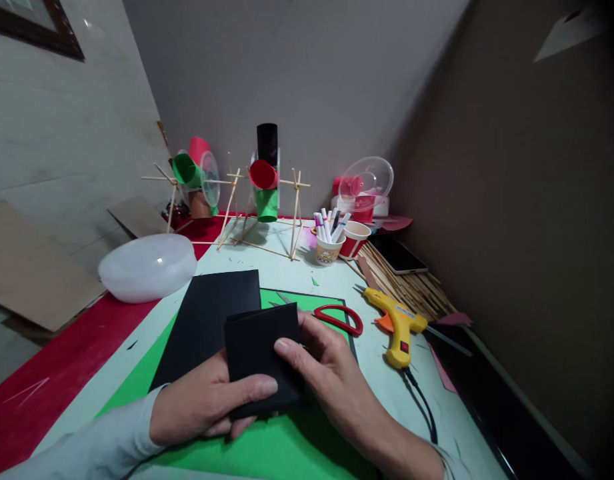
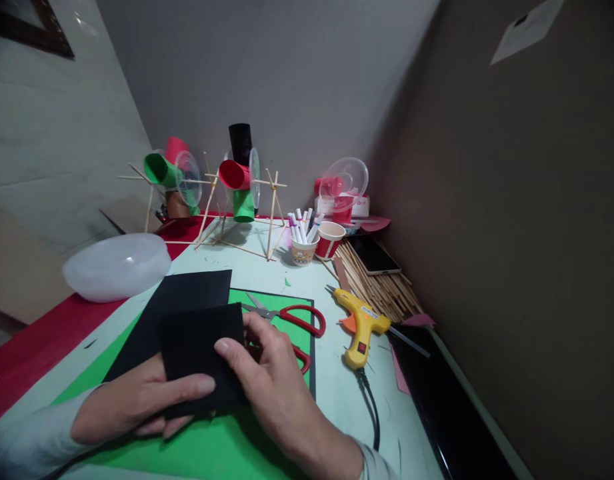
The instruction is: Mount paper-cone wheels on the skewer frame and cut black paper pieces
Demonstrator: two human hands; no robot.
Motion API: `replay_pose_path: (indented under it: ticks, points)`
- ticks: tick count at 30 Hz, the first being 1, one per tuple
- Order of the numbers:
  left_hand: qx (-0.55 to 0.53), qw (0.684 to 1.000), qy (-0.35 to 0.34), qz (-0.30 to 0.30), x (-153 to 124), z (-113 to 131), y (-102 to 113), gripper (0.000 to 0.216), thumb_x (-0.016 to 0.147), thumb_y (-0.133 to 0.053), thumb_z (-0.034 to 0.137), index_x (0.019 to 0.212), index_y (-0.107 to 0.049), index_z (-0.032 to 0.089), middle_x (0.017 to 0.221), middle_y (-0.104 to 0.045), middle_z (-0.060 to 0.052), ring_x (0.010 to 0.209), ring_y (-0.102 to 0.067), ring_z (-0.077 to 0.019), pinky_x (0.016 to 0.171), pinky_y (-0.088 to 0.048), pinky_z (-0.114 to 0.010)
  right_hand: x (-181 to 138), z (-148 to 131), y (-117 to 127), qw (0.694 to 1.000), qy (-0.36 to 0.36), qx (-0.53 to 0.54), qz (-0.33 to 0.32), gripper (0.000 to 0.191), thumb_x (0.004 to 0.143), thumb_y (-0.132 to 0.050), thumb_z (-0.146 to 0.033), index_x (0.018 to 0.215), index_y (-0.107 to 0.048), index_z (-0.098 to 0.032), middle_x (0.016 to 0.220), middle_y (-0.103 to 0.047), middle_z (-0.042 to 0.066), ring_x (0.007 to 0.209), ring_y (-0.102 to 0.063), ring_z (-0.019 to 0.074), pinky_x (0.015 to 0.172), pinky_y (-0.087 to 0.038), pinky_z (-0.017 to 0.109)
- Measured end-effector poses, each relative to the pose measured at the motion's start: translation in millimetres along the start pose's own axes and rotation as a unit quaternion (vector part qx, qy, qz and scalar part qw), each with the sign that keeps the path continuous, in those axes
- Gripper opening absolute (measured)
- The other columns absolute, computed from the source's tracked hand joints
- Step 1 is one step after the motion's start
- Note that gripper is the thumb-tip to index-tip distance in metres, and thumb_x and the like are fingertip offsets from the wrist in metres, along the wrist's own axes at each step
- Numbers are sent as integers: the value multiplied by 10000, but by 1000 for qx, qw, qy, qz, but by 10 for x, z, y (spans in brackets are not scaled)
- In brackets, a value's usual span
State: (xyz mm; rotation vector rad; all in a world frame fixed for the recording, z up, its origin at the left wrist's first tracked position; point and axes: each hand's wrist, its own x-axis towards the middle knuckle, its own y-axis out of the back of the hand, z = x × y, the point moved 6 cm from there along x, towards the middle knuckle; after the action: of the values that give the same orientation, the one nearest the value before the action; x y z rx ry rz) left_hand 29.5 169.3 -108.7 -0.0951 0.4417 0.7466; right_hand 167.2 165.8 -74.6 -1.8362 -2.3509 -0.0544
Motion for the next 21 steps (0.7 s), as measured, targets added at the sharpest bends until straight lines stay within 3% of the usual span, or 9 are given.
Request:
replay_pose_path:
  ticks: [2, 6, 9, 12, 15, 18, 21]
  points:
    - [5, 999, -1, 33, 6, -14, 33, 491, 836, -554, 652, 898, -595, 167, 489, -490, 55, 355, -243, -48, 363, -150, -212, -7, 14, 12, 999, -19, -40, 4, 236, 921, -627, -395, 1053, -629, -200, 937, -653, 10, 862, -598, 158, 761, -479, 256]
    - [53, 992, -40, 112, -28, 47, 115, 581, 857, -449, 693, 616, -552, 175, 471, -427, 44, 381, -289, -67, 416, -237, -243, -40, 75, 4, 987, -54, -154, -8, 321, 909, -614, -512, 861, -566, -198, 666, -555, -36, 609, -506, 118, 547, -370, 233]
    - [101, 981, -50, 156, -89, 123, 129, 576, 887, -428, 630, 519, -535, 199, 396, -365, 51, 395, -356, -97, 557, -396, -264, -58, 83, -26, 989, -49, -142, -14, 353, 965, -542, -500, 775, -473, -210, 545, -513, -69, 519, -462, 87, 522, -323, 221]
    - [103, 977, -19, 187, -139, 143, 131, 537, 875, -460, 594, 518, -573, 210, 382, -384, 45, 419, -412, -115, 658, -448, -275, -73, 71, -50, 994, -49, -93, -13, 362, 998, -496, -477, 758, -436, -213, 516, -516, -83, 475, -430, 66, 519, -320, 206]
    - [53, 985, 4, 165, -126, 88, 114, 563, 848, -478, 644, 532, -598, 193, 387, -425, 24, 397, -408, -110, 526, -399, -260, -88, 56, -64, 996, -55, -69, -16, 354, 997, -507, -450, 745, -425, -215, 508, -530, -82, 449, -417, 62, 495, -317, 199]
    - [-5, 992, -25, 124, -73, 56, 114, 628, 818, -501, 711, 587, -651, 146, 421, -512, -20, 378, -444, -109, 444, -367, -245, -92, 47, -66, 996, -58, -57, -18, 342, 996, -507, -418, 734, -415, -219, 492, -521, -84, 432, -400, 65, 468, -305, 197]
    - [-105, 966, -55, 229, -83, 81, 274, 530, 751, -658, 667, 776, -674, 138, 471, -537, 14, 365, -434, -97, 371, -334, -214, -90, 61, -76, 996, -69, -60, -25, 345, 989, -514, -406, 720, -400, -222, 470, -504, -87, 421, -369, 66, 451, -281, 198]
